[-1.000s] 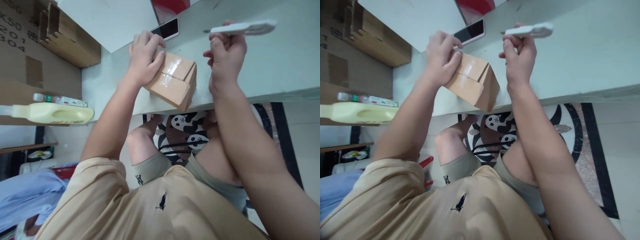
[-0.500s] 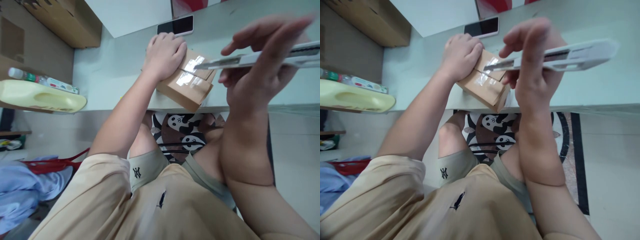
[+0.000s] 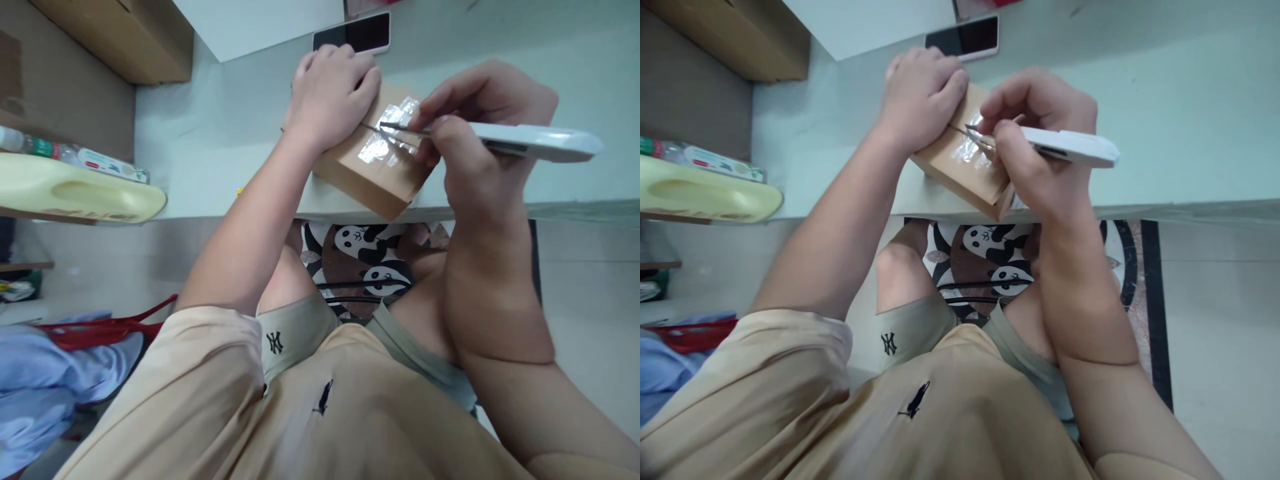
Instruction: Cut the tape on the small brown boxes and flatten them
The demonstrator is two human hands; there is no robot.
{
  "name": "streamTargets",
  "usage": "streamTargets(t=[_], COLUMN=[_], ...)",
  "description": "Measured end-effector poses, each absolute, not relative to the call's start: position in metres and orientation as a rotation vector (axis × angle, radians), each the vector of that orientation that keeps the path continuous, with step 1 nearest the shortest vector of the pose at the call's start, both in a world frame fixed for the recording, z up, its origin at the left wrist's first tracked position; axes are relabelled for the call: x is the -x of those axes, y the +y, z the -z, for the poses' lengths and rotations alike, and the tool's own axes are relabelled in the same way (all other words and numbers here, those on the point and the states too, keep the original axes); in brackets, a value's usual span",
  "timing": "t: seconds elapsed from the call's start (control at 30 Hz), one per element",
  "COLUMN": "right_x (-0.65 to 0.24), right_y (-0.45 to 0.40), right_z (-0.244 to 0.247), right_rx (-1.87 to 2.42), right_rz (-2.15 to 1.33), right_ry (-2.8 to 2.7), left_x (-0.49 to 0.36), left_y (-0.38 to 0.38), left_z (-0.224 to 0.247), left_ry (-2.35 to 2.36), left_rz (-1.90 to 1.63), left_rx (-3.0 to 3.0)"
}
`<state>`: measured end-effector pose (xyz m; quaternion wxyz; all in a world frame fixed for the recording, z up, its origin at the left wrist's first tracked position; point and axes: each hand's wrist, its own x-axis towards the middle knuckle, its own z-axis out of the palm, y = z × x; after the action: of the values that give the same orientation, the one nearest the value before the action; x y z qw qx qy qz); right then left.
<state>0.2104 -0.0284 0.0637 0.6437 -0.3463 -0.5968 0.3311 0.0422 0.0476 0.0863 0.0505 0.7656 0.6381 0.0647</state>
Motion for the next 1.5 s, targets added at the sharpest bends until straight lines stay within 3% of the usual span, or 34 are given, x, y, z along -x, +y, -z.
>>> streamTargets(t=[0.53, 0.87, 1.03, 1.13, 1.23, 1.33, 1.5], right_x=[-0.218, -0.223, -0.226, -0.228, -0.234, -0.242, -0.248], right_y=[-0.035, -0.033, -0.036, -0.038, -0.031, -0.017, 0.002], right_z=[-0.072, -0.071, -0.079, -0.086, -0.082, -0.067, -0.039], right_rx=[0.854, 0.975, 0.923, 0.941, 0.937, 1.008, 1.301], right_rz=[-0.533, -0.677, -0.566, -0.524, -0.472, -0.499, -0.505], right_ry=[-1.749, -1.58, -1.359, -1.126, -1.011, -1.139, -1.41], left_x=[-0.037, -0.035, -0.03, -0.028, -0.024, -0.013, 0.008], left_y=[0.057, 0.057, 0.058, 0.052, 0.043, 0.032, 0.01], left_z=[-0.077, -0.072, -0.07, -0.075, -0.081, -0.078, -0.061], left_ry=[1.922, 1.919, 1.848, 1.744, 1.642, 1.856, 2.01], left_rz=[-0.338, -0.343, -0.435, -0.567, -0.922, -1.289, -1.268], left_rx=[-2.294, -2.362, -2.36, -2.372, -2.425, -2.344, -2.225])
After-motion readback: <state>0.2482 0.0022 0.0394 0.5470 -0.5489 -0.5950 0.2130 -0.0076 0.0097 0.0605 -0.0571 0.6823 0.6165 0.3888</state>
